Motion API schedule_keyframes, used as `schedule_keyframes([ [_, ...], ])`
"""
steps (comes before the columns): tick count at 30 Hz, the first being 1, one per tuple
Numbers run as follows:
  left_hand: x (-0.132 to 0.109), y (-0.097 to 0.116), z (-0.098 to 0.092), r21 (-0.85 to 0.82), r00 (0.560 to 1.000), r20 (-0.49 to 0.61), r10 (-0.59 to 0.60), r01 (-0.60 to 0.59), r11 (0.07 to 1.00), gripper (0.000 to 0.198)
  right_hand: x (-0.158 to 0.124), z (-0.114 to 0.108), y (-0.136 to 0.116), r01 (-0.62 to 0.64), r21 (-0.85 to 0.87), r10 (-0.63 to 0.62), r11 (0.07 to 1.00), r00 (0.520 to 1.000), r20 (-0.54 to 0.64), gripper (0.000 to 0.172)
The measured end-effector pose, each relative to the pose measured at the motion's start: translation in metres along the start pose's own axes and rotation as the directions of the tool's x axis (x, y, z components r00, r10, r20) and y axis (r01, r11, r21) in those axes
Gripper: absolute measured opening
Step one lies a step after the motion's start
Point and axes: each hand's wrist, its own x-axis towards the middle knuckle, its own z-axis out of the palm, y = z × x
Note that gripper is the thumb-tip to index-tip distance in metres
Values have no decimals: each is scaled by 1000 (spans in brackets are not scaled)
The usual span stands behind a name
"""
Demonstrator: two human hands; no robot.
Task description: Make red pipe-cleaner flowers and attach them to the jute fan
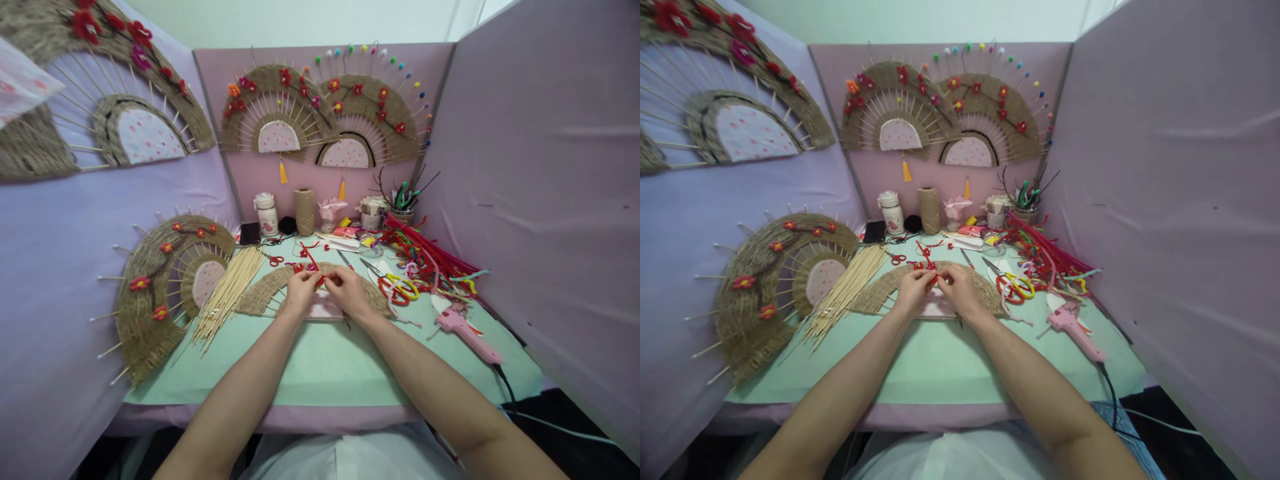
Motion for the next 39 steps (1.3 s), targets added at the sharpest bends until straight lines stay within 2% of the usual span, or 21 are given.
schedule_keyframes([
  [2,0,2,-2,37,1000,-14,21,-20,999,29,2,-3,0,-131,75,127,989,990,61,18],
  [4,-1,3,-3,87,998,-22,60,-58,994,28,5,-5,1,-272,127,254,954,957,140,24],
  [7,0,3,-4,141,993,-8,116,-114,984,25,7,-5,5,-352,137,325,926,926,191,28],
  [14,-4,-2,-1,242,979,27,201,-201,949,19,6,0,11,-300,138,269,944,941,208,24],
  [17,-7,1,-1,363,946,6,325,-305,880,13,4,2,12,-191,43,185,981,975,120,20],
  [19,-8,2,-2,396,932,-5,361,-330,857,12,3,3,13,-139,-6,139,990,988,68,19],
  [21,-5,2,-4,365,954,9,301,-283,887,17,4,4,15,-149,6,148,989,985,85,21],
  [24,0,0,-5,189,993,64,96,-107,976,31,5,4,20,-242,68,230,968,962,148,25],
  [27,3,0,-5,27,992,118,-33,30,999,31,7,3,24,-272,76,260,959,956,134,24],
  [31,2,0,-3,27,994,89,-59,57,998,31,7,3,25,-243,61,235,968,965,115,22],
  [34,2,-2,-3,-2,996,62,-58,58,998,31,7,3,23,-230,65,217,971,963,162,25],
  [39,3,-4,-5,-54,988,120,-98,105,993,32,10,-2,22,-257,87,240,962,956,170,38],
])
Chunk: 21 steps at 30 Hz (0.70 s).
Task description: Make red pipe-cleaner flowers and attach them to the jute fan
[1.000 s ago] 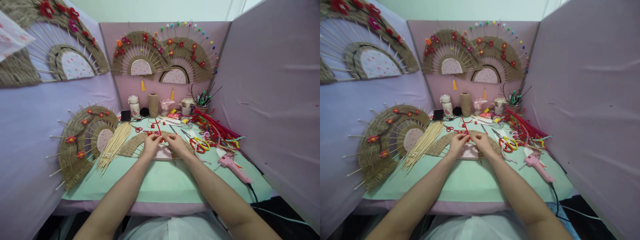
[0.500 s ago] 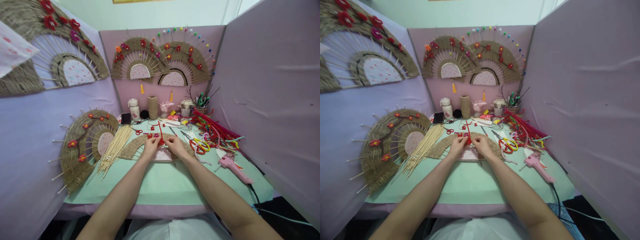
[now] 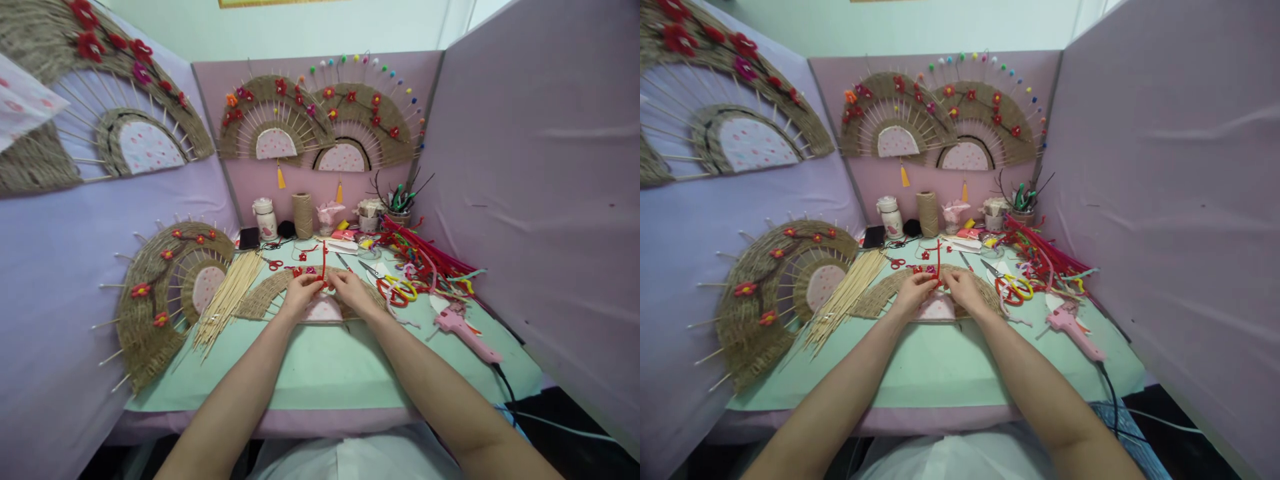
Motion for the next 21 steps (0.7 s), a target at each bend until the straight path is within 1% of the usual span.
schedule_keyframes([
  [3,0,0,-1,-4,999,37,-11,11,1000,32,1,-2,-1,9,67,-9,998,1000,-1,35],
  [6,-1,0,0,57,999,45,-8,5,998,27,1,-1,-2,43,165,-47,985,999,17,27],
  [8,-3,2,0,63,999,46,-24,21,998,26,1,0,-2,52,195,-51,979,999,-13,24],
  [11,-8,10,2,-57,994,89,-62,67,996,28,0,0,-2,11,209,5,978,997,-76,24],
  [14,-13,18,3,-182,983,159,-91,120,976,26,1,-1,-1,-34,256,61,966,993,-99,26],
  [17,-13,22,3,-234,976,187,-112,155,960,25,3,-2,1,-46,295,82,954,990,-111,26],
  [21,-11,22,2,-249,970,206,-132,182,951,28,3,-1,2,-56,318,99,947,988,-120,24],
])
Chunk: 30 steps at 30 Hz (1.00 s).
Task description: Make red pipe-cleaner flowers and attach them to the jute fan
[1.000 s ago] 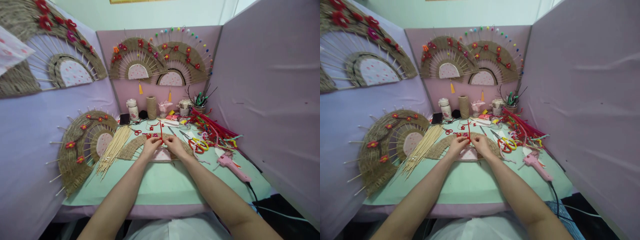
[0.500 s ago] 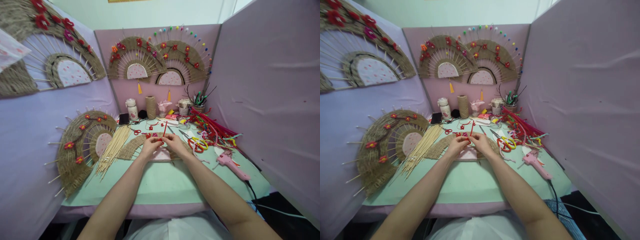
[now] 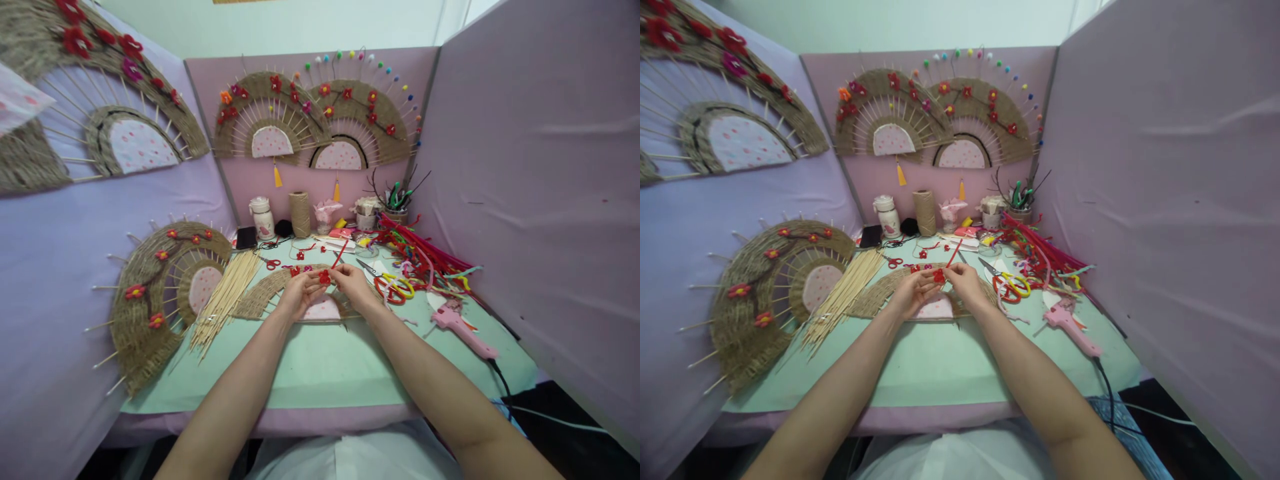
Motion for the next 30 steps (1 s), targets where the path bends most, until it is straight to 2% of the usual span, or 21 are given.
schedule_keyframes([
  [13,0,-4,0,2,1000,3,8,-8,1000,23,-4,1,-6,-13,-10,13,1000,1000,18,23],
  [16,0,-8,2,59,998,-18,57,-56,997,27,-5,2,-8,-25,-11,26,1000,999,28,23],
  [21,6,-16,3,145,979,-134,154,-134,980,27,-6,5,-6,-30,-31,31,999,999,33,21],
  [30,4,-18,7,210,963,-131,237,-207,956,26,-5,7,-2,43,-137,-48,990,998,-32,18],
])
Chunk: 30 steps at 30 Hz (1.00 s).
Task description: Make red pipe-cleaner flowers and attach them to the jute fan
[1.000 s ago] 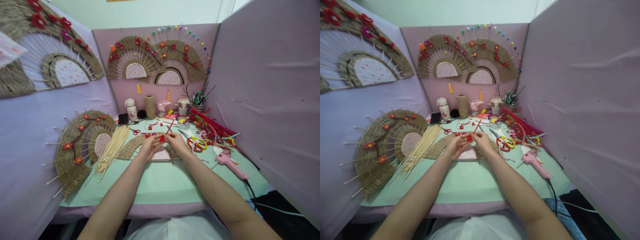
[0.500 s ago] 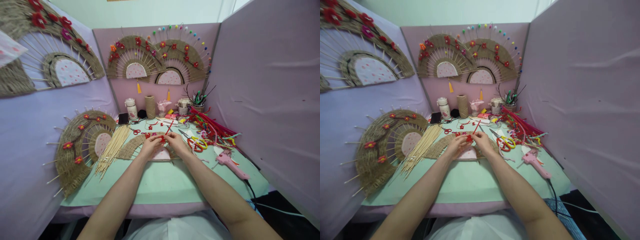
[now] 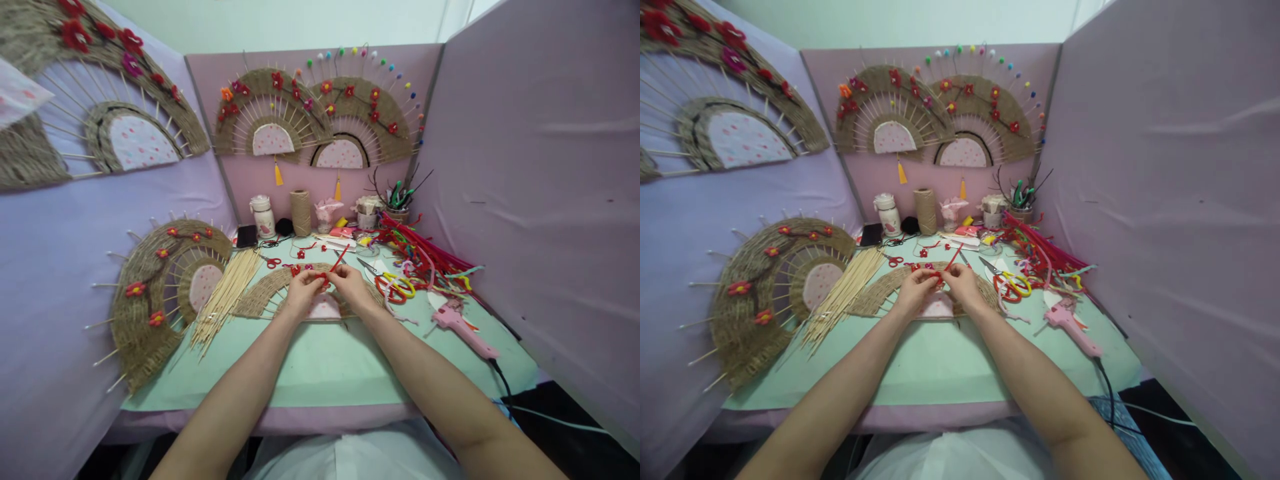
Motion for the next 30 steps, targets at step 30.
schedule_keyframes([
  [30,4,-11,-2,232,985,84,153,-169,958,15,-8,-7,-9,285,-547,-257,787,958,128,32],
])
